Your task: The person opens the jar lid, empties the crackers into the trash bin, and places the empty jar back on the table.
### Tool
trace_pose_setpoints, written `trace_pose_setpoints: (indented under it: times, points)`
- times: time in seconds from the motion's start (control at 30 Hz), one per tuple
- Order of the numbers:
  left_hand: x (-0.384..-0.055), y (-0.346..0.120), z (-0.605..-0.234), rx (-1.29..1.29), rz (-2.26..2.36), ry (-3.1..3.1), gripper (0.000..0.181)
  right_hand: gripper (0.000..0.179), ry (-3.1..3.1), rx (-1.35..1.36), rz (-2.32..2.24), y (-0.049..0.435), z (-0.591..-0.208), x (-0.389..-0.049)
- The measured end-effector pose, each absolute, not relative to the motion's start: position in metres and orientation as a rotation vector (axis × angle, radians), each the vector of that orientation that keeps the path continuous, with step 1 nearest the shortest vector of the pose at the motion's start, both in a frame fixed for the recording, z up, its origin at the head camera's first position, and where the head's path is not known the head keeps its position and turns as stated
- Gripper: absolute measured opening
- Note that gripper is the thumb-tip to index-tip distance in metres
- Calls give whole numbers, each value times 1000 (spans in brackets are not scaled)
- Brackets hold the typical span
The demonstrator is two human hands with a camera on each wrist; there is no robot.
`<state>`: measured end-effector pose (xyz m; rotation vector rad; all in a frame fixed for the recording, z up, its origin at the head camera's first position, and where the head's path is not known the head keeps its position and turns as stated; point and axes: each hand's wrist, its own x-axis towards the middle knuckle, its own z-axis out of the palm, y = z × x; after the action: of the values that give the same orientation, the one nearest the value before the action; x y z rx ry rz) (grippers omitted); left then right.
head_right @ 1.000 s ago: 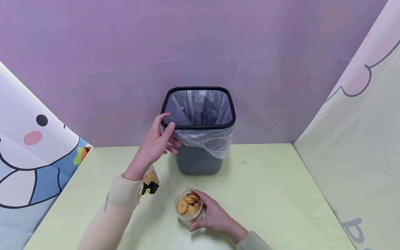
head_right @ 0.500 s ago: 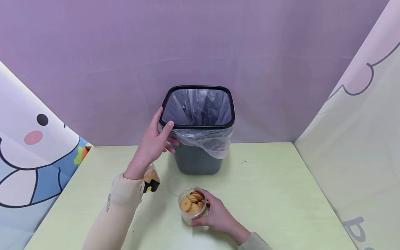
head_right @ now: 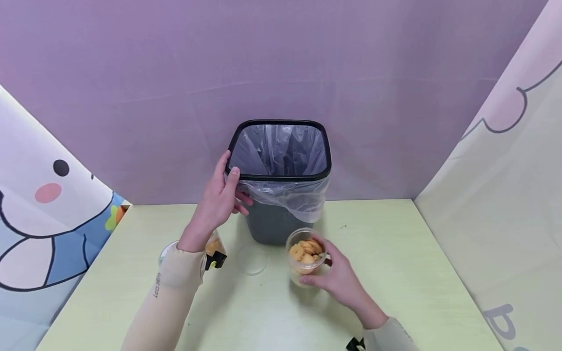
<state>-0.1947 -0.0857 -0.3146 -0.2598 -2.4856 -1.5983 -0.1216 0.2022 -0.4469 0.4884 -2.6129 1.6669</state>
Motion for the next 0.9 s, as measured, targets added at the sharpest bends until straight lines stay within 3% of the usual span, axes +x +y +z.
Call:
trace_pose_setpoints:
  times: [0.9]
  points:
    - [-193, -86, -313, -291, -1644, -2482, 63, 95, -2626, 394, 1235, 275, -308, -171]
